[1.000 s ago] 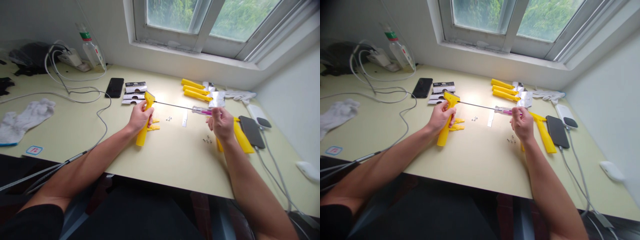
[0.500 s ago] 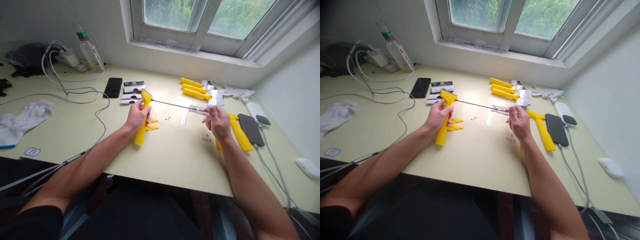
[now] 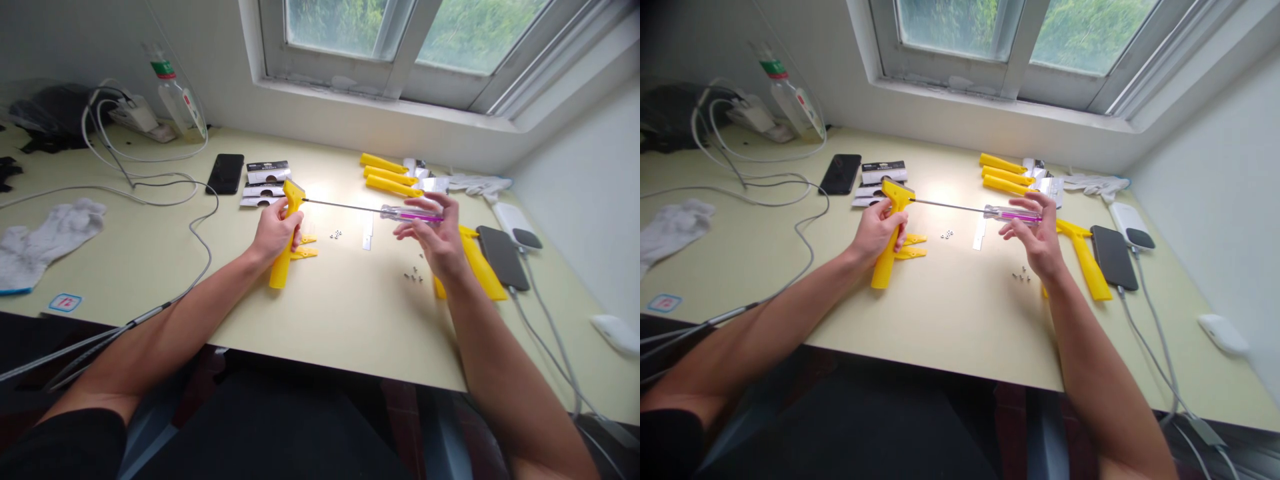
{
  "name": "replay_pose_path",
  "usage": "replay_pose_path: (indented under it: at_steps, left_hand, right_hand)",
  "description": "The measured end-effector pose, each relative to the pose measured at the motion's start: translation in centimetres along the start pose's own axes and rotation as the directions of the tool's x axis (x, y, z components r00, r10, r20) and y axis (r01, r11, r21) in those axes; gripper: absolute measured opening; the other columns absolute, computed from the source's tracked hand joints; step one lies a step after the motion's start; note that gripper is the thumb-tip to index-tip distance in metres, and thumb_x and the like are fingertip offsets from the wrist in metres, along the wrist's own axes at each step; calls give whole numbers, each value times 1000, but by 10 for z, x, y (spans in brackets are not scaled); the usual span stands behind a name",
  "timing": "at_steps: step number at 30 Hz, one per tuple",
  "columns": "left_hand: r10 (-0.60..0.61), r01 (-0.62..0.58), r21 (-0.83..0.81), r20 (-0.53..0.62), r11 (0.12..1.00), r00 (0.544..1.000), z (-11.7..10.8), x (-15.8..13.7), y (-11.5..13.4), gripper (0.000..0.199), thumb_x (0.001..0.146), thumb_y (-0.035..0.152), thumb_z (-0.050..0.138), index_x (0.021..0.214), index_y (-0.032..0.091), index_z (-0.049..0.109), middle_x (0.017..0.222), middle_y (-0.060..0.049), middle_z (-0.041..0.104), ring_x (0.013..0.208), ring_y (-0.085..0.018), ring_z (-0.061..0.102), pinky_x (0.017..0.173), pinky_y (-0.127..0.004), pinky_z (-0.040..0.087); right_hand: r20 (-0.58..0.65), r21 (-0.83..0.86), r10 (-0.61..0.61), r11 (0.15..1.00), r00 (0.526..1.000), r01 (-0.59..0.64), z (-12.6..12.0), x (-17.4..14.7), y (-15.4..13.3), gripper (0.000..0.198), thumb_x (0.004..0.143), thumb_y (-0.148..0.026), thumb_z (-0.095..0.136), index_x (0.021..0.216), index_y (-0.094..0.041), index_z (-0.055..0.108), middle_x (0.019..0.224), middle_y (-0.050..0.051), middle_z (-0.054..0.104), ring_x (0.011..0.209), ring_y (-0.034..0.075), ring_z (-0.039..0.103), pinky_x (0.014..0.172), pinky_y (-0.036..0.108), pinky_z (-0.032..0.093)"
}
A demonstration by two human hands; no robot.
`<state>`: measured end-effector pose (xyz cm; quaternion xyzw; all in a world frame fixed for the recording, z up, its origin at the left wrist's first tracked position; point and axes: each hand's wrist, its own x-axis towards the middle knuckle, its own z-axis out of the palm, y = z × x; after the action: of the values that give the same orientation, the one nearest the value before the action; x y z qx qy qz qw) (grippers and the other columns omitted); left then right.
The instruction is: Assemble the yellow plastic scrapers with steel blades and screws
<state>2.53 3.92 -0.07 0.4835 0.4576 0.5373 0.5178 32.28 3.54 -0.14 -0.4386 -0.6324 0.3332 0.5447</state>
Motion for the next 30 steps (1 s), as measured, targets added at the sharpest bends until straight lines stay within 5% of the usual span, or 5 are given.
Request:
replay_pose_path:
  at_steps: [6, 10, 22, 27, 30]
  left_hand:
    - [-6, 5, 13, 40, 1000, 999, 2, -3, -2, 17, 77, 19, 61, 76, 20, 43, 59, 6, 51, 32, -6, 47, 28, -18, 34]
    - [-7, 7, 11, 29, 1000, 1000, 2, -2, -3, 18, 78, 19, 60, 76, 20, 43, 58, 7, 49, 32, -6, 47, 28, -17, 34]
    - [-5, 5, 7, 2, 1000, 1000, 1, -2, 0, 18, 76, 19, 62, 75, 20, 44, 55, 8, 48, 33, -7, 47, 29, -17, 35]
    - [-8, 8, -5, -8, 1000, 1000, 1, -1, 1, 19, 76, 19, 62, 75, 20, 43, 56, 8, 49, 33, -7, 48, 28, -18, 35]
    - [-13, 13, -11, -8, 1000, 1000, 0, -1, 0, 19, 75, 19, 62, 75, 20, 44, 57, 8, 48, 33, -7, 48, 29, -18, 36]
  right_hand:
    - [-139, -63, 22, 998, 990, -31, -1, 0, -3, 34, 90, -54, 55, 99, -21, 57, 60, -4, 53, 43, 9, 53, 42, 22, 45]
    - [-41, -3, 6, 1000, 999, -7, -2, 0, -6, 51, 81, -47, 71, 123, -30, 46, 97, 1, 66, 61, 12, 65, 58, 29, 56]
    - [-26, -140, 79, 987, 997, -82, -3, -2, -8, 37, 91, -55, 54, 97, -19, 61, 55, -3, 55, 41, 8, 49, 40, 22, 40]
    - [64, -138, 74, 988, 995, -65, -4, -2, -9, 43, 79, -44, 74, 111, -23, 55, 86, 1, 67, 68, 14, 67, 62, 28, 55]
    - [-14, -157, 108, 982, 994, -108, -3, -1, -7, 32, 87, -52, 62, 93, -21, 55, 55, -6, 53, 47, 10, 54, 51, 25, 50]
